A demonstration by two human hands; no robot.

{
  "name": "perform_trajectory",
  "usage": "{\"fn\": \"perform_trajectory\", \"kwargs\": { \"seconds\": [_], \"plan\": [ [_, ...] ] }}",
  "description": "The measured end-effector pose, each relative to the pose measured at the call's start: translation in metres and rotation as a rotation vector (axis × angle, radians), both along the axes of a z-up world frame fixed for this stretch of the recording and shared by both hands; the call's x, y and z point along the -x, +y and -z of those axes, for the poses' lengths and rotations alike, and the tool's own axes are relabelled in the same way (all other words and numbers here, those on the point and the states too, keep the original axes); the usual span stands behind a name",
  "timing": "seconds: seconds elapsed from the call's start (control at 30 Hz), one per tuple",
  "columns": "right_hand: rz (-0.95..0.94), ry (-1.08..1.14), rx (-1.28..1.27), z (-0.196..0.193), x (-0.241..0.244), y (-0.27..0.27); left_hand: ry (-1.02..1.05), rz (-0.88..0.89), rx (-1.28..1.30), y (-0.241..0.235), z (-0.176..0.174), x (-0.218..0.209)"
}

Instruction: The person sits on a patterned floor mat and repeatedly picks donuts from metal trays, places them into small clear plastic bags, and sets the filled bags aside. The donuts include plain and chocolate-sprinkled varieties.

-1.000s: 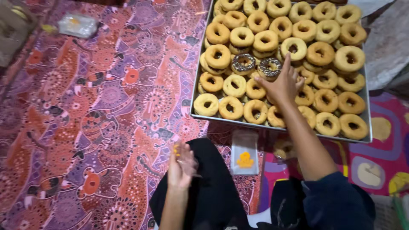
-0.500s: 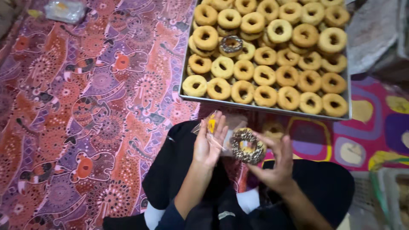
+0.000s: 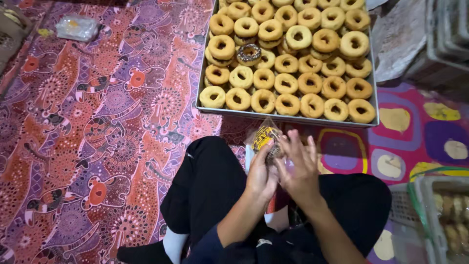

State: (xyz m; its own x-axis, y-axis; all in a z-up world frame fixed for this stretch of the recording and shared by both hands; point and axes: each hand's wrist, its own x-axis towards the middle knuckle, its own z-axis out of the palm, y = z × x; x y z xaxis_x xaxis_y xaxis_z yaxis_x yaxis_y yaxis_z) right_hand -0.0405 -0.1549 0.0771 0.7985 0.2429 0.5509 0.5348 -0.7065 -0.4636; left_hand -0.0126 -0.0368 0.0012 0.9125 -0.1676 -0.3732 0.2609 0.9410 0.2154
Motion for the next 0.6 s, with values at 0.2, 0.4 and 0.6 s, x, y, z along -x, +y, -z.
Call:
{"fn": "perform_trajectory", "kwargs": {
  "seconds": [0.2,0.4,0.6],
  "plan": [
    [0.101,-0.122,-0.047,-0.004,0.0,-0.008,-0.045,0.175,0.062,0.023,0.036,-0.018],
    [0.017,0.149,-0.153,-0.004,-0.003,-0.018,-0.51,0.174,-0.713,0.034,0.028,0.014],
    [0.064,0.056,0.038,-0.033,0.02,-0.021,-0.399,0.201,-0.706,0.042,0.004,0.043]
  ]
}}
